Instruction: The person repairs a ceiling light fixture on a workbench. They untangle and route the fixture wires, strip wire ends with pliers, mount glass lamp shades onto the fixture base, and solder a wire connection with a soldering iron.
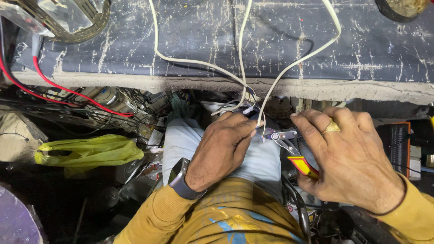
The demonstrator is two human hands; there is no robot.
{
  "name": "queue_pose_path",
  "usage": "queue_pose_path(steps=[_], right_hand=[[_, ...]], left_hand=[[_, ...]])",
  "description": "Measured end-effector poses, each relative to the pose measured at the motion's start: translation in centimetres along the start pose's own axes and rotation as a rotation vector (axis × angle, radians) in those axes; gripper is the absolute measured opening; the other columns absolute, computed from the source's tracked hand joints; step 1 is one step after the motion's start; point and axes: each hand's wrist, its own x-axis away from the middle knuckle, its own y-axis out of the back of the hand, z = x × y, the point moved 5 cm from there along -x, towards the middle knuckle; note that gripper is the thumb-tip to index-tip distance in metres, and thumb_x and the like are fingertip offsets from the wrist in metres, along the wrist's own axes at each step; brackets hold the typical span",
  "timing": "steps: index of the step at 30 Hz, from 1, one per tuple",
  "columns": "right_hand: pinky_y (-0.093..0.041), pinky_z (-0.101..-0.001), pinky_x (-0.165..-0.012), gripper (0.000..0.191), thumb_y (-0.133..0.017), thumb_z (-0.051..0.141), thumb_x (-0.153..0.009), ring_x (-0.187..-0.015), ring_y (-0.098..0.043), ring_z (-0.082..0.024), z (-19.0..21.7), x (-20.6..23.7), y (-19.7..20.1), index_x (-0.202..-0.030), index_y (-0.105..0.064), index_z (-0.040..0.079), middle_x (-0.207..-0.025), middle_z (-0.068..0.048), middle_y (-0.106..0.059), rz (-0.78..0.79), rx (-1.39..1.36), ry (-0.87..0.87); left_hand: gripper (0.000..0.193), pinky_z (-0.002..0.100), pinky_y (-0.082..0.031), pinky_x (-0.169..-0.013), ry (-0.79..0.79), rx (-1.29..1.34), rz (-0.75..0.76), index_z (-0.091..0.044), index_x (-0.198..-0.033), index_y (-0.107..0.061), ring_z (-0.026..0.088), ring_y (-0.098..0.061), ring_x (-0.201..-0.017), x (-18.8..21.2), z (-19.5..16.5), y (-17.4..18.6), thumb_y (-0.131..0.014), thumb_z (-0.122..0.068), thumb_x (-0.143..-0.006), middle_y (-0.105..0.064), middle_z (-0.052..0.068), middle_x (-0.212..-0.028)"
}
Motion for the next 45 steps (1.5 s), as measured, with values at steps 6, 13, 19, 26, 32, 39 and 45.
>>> queue_pose_path(steps=[6, 13, 19, 26, 32, 39, 45], right_hand=[[-0.038, -0.0449, -0.095, 0.11, -0.081, 0.053, -0.044, -0.12, -0.053, -0.029, 0.2, -0.3, 0.8, -0.14, -0.057, 0.007, -0.133, -0.008, -0.06, -0.006, -0.012, -0.012], [-0.038, -0.0443, -0.096, 0.111, -0.08, 0.054, -0.04, -0.119, -0.054, -0.029, 0.4, -0.4, 1.6, -0.137, -0.057, 0.007, -0.132, -0.008, -0.061, 0.04, 0.032, -0.001], [-0.038, -0.0436, -0.093, 0.11, -0.08, 0.053, -0.044, -0.115, -0.055, -0.029, 0.7, -1.0, -0.2, -0.139, -0.057, 0.002, -0.132, -0.011, -0.062, 0.072, 0.009, 0.028], [-0.047, -0.042, -0.082, 0.098, -0.082, 0.05, -0.051, -0.099, -0.057, -0.03, 0.7, -1.5, -1.3, -0.134, -0.059, 0.003, -0.12, -0.011, -0.065, 0.207, -0.092, 0.083], [-0.053, -0.0439, -0.082, 0.09, -0.075, 0.046, -0.074, -0.105, -0.063, -0.025, 0.0, -0.1, -4.7, -0.153, -0.045, 0.016, -0.123, -0.005, -0.062, 0.713, -0.151, -0.091], [-0.037, -0.0461, -0.106, 0.108, -0.087, 0.047, -0.055, -0.128, -0.05, -0.028, -2.1, 2.5, -5.0, -0.148, -0.047, 0.01, -0.129, -0.011, -0.056, 0.478, -0.466, 0.036], [-0.037, -0.0402, -0.109, 0.094, -0.076, 0.031, -0.07, -0.13, -0.052, -0.032, -5.0, 4.2, -6.2, -0.153, -0.045, 0.001, -0.14, -0.022, -0.055, 0.401, -1.602, -0.113]], left_hand=[[0.028, 0.044, -0.049, -0.079, -0.018, -0.042, -0.02, 0.001, -0.119, -0.069, 0.036, -0.061, -0.091, 0.0, -0.3, 0.2, -0.066, 0.001, -0.091, -0.066, 0.015, -0.094], [0.026, 0.044, -0.05, -0.082, -0.055, -0.066, -0.024, 0.001, -0.118, -0.068, 0.036, -0.061, -0.094, -0.1, -0.4, 0.1, -0.066, 0.0, -0.092, -0.068, 0.014, -0.098], [0.019, 0.044, -0.051, -0.079, -0.071, -0.082, 0.001, 0.0, -0.11, -0.067, 0.035, -0.061, -0.094, 0.1, -0.9, -0.1, -0.068, 0.0, -0.091, -0.067, 0.013, -0.096], [0.032, 0.044, -0.052, -0.08, -0.134, -0.059, 0.099, 0.001, -0.112, -0.066, 0.034, -0.061, -0.095, 0.1, -0.7, -0.2, -0.065, 0.008, -0.08, -0.065, 0.013, -0.094], [0.02, 0.041, -0.051, -0.079, -0.091, 0.085, 0.052, 0.0, -0.112, -0.069, 0.031, -0.062, -0.09, 0.2, -1.0, 0.6, -0.067, 0.002, -0.093, -0.067, 0.012, -0.096], [0.012, 0.04, -0.053, -0.083, -0.011, 0.071, -0.098, 0.001, -0.1, -0.067, 0.032, -0.066, -0.095, 0.4, 0.4, 2.3, -0.064, 0.001, -0.089, -0.071, 0.014, -0.103], [0.016, 0.035, -0.054, -0.081, 0.288, 0.456, -0.066, 0.002, -0.09, -0.067, 0.028, -0.07, -0.088, 1.0, 1.7, -1.5, -0.078, -0.009, -0.093, -0.073, 0.014, -0.093]])
